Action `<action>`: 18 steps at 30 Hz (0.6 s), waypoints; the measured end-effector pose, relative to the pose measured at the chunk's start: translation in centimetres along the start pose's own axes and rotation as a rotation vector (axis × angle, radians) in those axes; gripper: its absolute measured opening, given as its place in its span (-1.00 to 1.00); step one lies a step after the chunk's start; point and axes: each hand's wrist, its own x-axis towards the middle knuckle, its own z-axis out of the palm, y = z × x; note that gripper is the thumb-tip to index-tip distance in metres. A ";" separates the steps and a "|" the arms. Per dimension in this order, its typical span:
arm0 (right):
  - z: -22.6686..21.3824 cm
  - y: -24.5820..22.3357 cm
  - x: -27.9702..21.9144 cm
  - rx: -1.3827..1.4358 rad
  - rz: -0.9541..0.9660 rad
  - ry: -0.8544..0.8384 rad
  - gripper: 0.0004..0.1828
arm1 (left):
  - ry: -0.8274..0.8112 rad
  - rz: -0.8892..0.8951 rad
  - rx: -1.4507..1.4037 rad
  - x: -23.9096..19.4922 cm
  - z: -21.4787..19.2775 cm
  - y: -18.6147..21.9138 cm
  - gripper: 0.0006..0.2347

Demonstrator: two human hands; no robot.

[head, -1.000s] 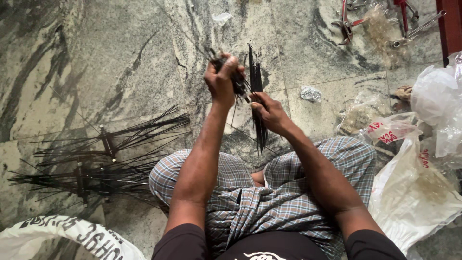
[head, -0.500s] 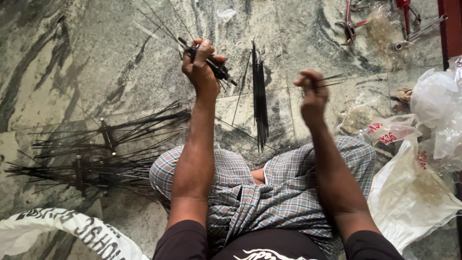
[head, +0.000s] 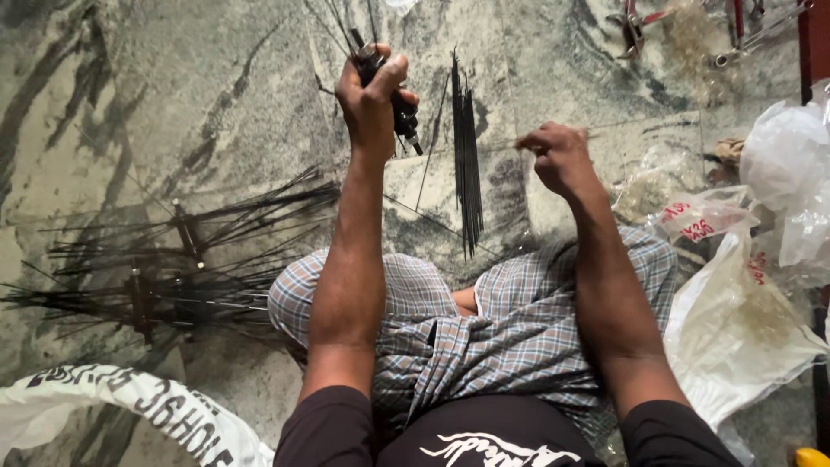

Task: The person sits on the floor and assembles thin black rods into a central hub, then handles a white fabric ring and a white string, using pliers to cut the string. The person places the assembled rod bundle into a white sack.

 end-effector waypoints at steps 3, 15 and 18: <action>1.0 -0.2 0.6 -0.254 0.031 -0.060 -0.74 | -0.031 -0.002 0.057 -0.1 0.3 -0.1 -0.67; 5.7 -4.5 6.2 -0.585 -0.471 0.319 -0.60 | -0.051 0.019 0.025 -0.4 -0.3 -0.3 -0.66; 7.9 -8.3 2.6 -0.213 -0.535 0.142 -0.78 | -0.036 0.011 0.012 -0.1 0.3 -0.4 -0.65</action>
